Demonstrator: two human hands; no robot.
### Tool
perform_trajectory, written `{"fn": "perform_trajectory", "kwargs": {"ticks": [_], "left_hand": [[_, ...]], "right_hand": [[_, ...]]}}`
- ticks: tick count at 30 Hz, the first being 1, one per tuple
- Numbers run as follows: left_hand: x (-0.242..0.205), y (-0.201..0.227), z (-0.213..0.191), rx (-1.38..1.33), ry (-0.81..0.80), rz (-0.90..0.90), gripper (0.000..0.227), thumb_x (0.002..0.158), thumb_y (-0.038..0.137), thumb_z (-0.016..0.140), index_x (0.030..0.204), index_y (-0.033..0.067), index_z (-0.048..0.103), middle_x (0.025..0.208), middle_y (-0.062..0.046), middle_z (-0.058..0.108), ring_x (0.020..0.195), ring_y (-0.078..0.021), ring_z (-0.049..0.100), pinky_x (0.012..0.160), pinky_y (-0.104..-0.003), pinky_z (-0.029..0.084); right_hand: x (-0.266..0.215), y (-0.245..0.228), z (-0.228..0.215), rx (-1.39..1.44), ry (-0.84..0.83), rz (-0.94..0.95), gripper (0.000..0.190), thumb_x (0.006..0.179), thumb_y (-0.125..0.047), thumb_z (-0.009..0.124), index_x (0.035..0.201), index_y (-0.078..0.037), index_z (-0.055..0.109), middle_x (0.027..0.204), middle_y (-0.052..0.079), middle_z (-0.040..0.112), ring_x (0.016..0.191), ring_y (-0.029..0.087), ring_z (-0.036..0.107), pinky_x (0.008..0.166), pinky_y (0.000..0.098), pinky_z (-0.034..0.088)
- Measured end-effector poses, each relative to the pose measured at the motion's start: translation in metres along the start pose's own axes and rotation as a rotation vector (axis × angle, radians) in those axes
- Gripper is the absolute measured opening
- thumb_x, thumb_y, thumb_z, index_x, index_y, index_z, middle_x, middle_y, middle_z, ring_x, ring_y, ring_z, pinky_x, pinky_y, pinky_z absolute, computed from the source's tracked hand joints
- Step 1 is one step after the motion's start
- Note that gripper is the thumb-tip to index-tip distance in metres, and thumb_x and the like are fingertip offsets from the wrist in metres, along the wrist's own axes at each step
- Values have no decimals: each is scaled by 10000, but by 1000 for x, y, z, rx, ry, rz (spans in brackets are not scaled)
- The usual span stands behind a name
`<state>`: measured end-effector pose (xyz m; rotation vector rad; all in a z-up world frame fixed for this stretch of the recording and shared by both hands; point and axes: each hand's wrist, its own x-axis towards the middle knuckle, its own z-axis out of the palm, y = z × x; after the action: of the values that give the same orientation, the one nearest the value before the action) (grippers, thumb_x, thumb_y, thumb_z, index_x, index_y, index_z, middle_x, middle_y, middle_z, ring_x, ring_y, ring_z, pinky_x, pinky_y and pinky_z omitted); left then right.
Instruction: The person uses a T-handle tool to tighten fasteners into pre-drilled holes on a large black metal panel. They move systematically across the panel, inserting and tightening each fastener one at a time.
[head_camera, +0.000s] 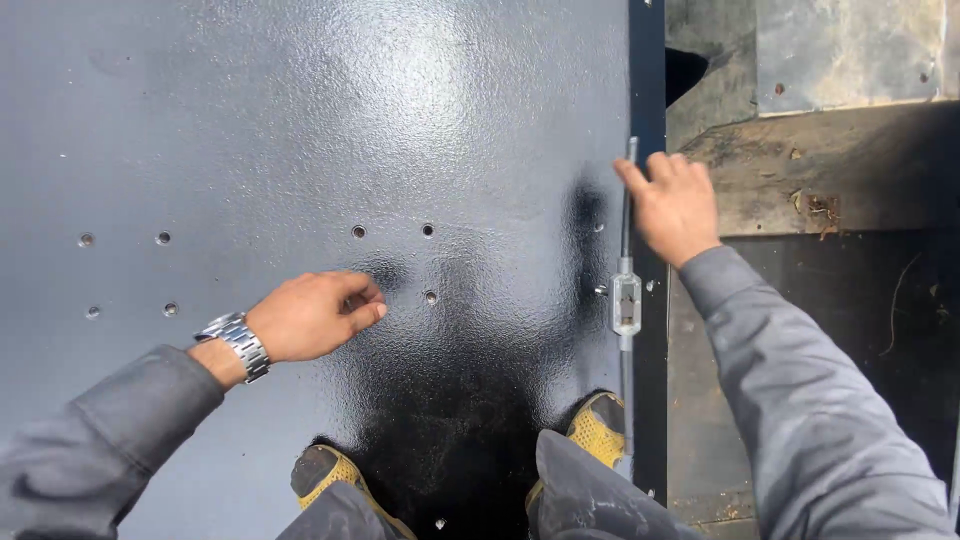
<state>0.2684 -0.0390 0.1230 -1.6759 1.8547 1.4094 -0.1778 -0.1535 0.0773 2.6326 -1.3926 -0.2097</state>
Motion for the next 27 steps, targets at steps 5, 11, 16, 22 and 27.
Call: {"fn": "perform_trajectory", "kwargs": {"ticks": [5,11,16,22,27], "left_hand": [[-23,-5,12,-49,111,118,326,918,421,604,1065,160,731,1001,-56,758,951,-260,732,839,-425,562],[-23,-21,11,-70,-71,-90,390,912,527,647,1161,243,742,1069,1,767,951,-194,768,874,-373,592],[6,-10,17,-109,-103,-125,393,934,540,629,1144,229,748,1089,7,805,984,-170,787,893,-352,613],[0,18,29,-145,-158,5,420,919,535,641,1202,241,739,1141,20,782,985,-182,779,888,-357,604],[-5,-36,58,-244,-160,-62,421,902,550,648,1131,212,747,1100,14,828,1041,-165,745,927,-350,619]], "right_hand": [[-33,-126,-49,670,-471,-348,233,820,-103,632,1053,-118,637,939,111,659,814,363,680,705,490,555],[-124,-37,-11,446,-1137,-106,288,863,-378,654,903,-100,715,862,155,716,881,377,700,807,503,555],[-78,-37,-13,304,-714,263,342,852,-392,674,908,-55,694,934,154,730,934,359,697,807,483,575],[-77,-96,-44,716,-288,45,244,871,-257,633,874,-13,636,1129,135,703,836,355,698,734,476,579],[-113,-49,-57,474,-983,103,314,840,-415,683,939,-121,728,829,172,704,871,395,701,785,509,559]]}}
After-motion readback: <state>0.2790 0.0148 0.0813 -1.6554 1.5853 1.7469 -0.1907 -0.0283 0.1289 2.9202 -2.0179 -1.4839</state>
